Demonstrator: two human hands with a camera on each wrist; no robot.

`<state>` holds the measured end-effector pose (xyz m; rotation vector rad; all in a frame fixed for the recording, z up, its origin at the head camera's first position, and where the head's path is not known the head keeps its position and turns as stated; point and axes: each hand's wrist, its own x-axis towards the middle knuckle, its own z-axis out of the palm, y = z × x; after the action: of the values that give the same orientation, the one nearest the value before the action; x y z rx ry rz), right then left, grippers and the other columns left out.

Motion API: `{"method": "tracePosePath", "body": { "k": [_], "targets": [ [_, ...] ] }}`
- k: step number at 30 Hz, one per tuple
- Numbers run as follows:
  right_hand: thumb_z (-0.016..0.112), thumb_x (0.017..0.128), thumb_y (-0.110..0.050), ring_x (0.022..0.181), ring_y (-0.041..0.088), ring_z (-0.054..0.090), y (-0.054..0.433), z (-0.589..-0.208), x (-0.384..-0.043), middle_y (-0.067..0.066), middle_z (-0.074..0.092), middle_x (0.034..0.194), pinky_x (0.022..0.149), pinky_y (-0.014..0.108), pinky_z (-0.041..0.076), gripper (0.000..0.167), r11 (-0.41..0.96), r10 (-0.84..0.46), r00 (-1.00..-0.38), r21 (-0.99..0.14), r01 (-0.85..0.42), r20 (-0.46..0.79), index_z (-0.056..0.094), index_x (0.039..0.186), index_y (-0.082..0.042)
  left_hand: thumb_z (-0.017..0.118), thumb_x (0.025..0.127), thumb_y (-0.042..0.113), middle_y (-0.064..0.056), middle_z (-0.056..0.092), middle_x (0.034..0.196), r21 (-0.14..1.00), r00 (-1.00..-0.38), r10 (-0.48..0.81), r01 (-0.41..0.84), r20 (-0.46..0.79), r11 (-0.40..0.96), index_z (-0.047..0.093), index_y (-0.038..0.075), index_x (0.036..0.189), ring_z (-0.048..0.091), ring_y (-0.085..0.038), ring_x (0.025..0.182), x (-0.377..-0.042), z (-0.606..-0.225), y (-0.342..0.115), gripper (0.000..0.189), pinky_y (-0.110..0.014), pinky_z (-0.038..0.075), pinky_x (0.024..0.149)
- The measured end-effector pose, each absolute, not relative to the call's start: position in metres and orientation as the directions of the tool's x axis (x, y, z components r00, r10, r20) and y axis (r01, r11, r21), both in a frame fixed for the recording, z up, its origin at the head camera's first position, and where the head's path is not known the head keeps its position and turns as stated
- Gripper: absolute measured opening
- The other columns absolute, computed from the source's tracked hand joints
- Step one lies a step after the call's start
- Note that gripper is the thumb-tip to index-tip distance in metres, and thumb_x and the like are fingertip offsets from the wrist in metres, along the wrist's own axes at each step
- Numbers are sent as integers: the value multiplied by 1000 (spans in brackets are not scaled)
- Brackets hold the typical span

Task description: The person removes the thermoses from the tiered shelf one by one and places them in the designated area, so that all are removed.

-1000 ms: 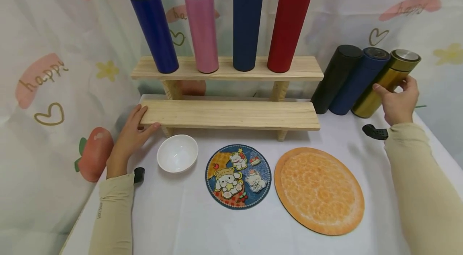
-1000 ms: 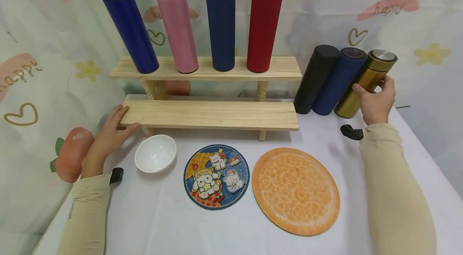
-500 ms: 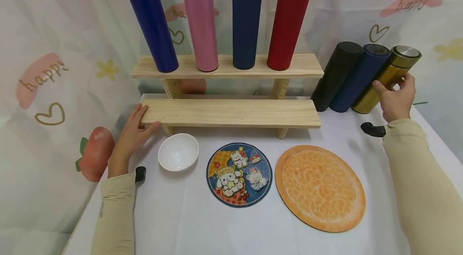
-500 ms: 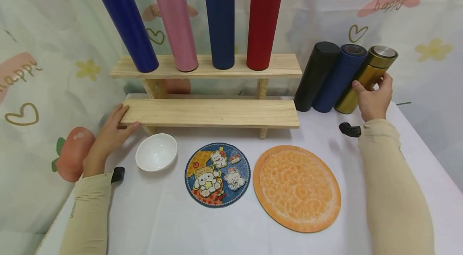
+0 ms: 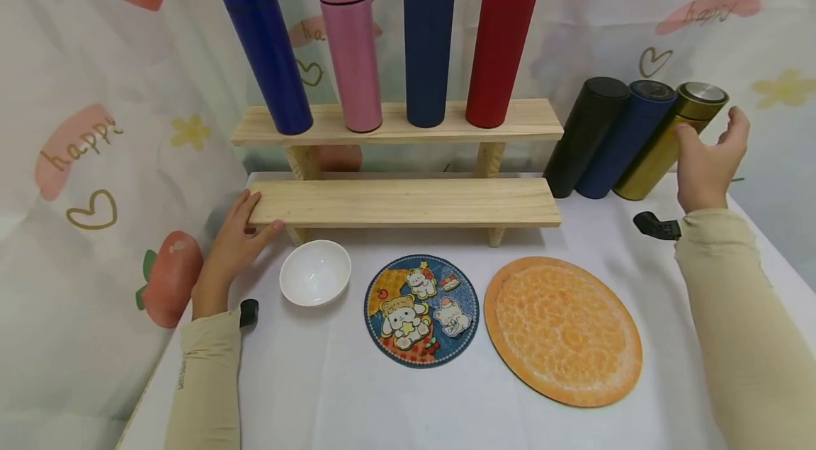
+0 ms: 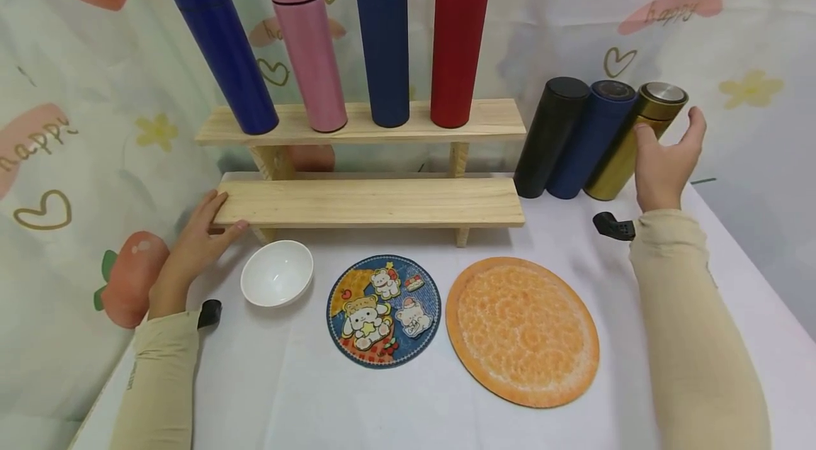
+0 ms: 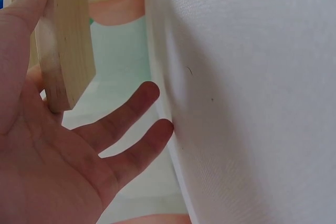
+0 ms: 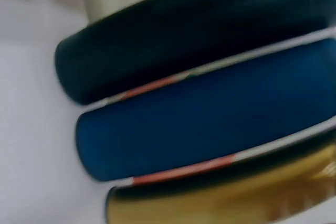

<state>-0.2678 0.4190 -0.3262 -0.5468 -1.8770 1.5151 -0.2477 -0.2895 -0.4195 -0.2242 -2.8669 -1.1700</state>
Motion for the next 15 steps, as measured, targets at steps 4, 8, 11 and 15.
{"method": "tracePosePath", "body": {
  "k": [4,8,11,15],
  "targets": [
    [54,96,-17,152,-5,9,402,-304,-261,-5,14,176,115,9,6,81,293,656,-688,-945,-146,310,22,171,-17,70,105,45,-20,3,178,686,-989,116,149,94,713,20,3,171,25,-52,154,-248,-418,-291,92,-67,31,119],
    [55,95,-13,153,-7,4,381,-288,-255,-6,5,178,116,9,9,83,251,617,-690,-926,-283,378,21,171,-15,69,105,46,-20,3,178,680,-989,115,149,96,717,19,3,171,28,-52,153,-248,-417,-290,92,-67,32,119],
    [59,94,-8,155,-6,2,364,-278,-251,-5,0,178,116,10,13,86,181,584,-694,-901,-394,421,20,171,-11,69,105,47,-20,3,178,679,-990,114,142,87,720,19,4,171,27,-52,154,-247,-417,-289,93,-67,32,119],
    [62,93,-1,155,-7,8,341,-265,-249,-3,2,179,113,12,24,90,97,545,-681,-843,-529,490,17,171,-5,69,105,46,-21,3,178,677,-989,119,147,87,721,19,3,171,25,-52,154,-246,-419,-289,92,-67,31,119]
  ]
}}
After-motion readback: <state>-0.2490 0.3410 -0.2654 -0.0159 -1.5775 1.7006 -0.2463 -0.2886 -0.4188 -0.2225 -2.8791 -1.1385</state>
